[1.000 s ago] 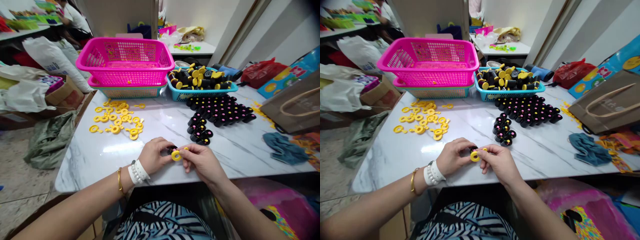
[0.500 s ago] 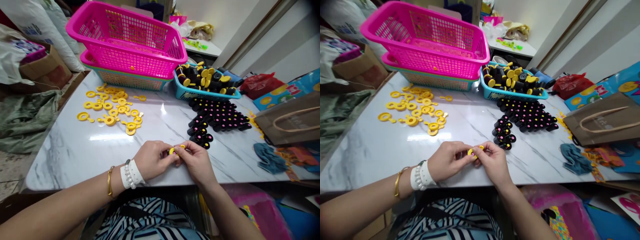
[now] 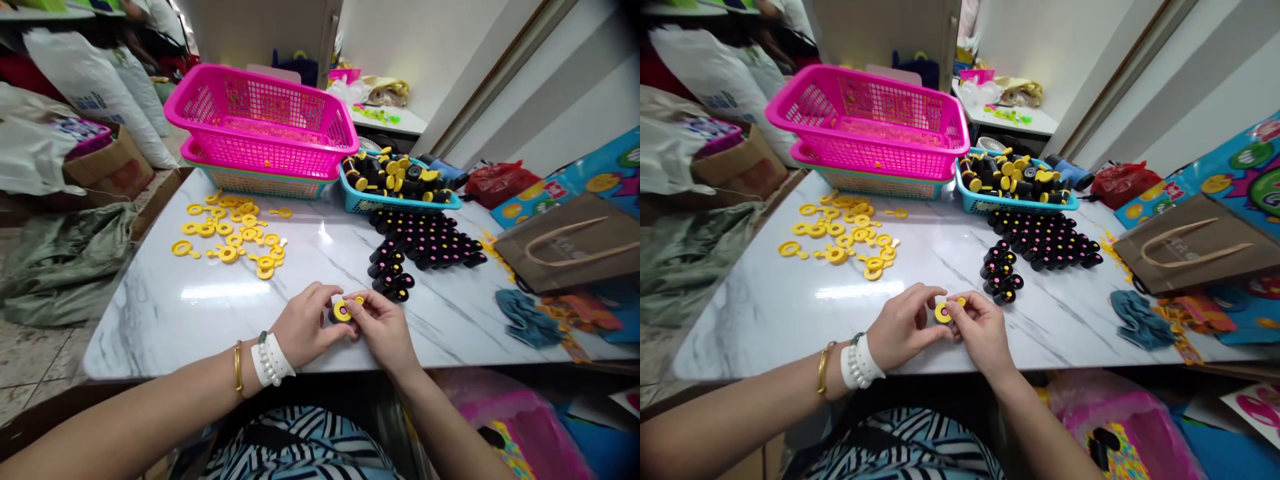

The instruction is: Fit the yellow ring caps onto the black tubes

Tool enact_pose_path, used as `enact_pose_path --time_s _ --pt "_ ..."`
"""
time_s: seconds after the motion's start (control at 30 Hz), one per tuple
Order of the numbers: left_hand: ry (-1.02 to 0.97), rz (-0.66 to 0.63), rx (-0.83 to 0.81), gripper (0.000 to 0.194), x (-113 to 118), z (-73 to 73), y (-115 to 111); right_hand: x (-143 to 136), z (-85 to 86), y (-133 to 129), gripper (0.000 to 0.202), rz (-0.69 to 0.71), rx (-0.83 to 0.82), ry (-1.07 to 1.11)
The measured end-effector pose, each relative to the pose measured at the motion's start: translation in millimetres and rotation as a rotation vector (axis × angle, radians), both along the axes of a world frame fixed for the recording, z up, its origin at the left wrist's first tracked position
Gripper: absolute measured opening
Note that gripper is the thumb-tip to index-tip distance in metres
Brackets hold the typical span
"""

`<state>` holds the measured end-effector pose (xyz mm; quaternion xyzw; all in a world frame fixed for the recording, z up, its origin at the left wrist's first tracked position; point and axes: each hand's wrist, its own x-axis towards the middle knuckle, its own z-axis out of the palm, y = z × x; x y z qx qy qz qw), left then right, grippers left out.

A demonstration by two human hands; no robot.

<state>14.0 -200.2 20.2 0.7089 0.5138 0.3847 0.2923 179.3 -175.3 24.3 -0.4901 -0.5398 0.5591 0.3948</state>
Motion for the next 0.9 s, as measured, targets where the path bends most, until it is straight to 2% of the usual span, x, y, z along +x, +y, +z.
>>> enact_pose_path --time_s 0.13,0.23,0.33,0.4,0.53,0.7,0.9 --pt "0.101 -0.017 0.101 0.021 2 -2.0 -3 6 -1.5 -1 0.033 0.021 -0.026 -0.007" --pt "0.114 -0.034 0.104 0.017 2 -2.5 -2 15 0.5 -4 0.033 0.065 -0.144 0.113" --pt "0.088 -0.047 0.067 0.014 2 -1.9 2 22 4.9 -7 0.032 0.009 -0.244 0.277" --pt "0.083 -0.052 0.044 0.014 2 -0.9 4 22 7.3 -5 0.031 -0.006 -0.268 0.299" --pt "0.092 -0.043 0.005 0.013 3 0.8 7 15 9.5 5 0.029 0.045 -0.309 0.164" --pt "0.111 -0.043 -0.014 0.010 7 -0.7 11 7 9.0 14 0.031 0.260 -0.278 -0.027" --pt "0.115 -0.045 -0.116 0.013 3 3.1 5 7 9.1 3 0.029 0.295 -0.168 -0.089"
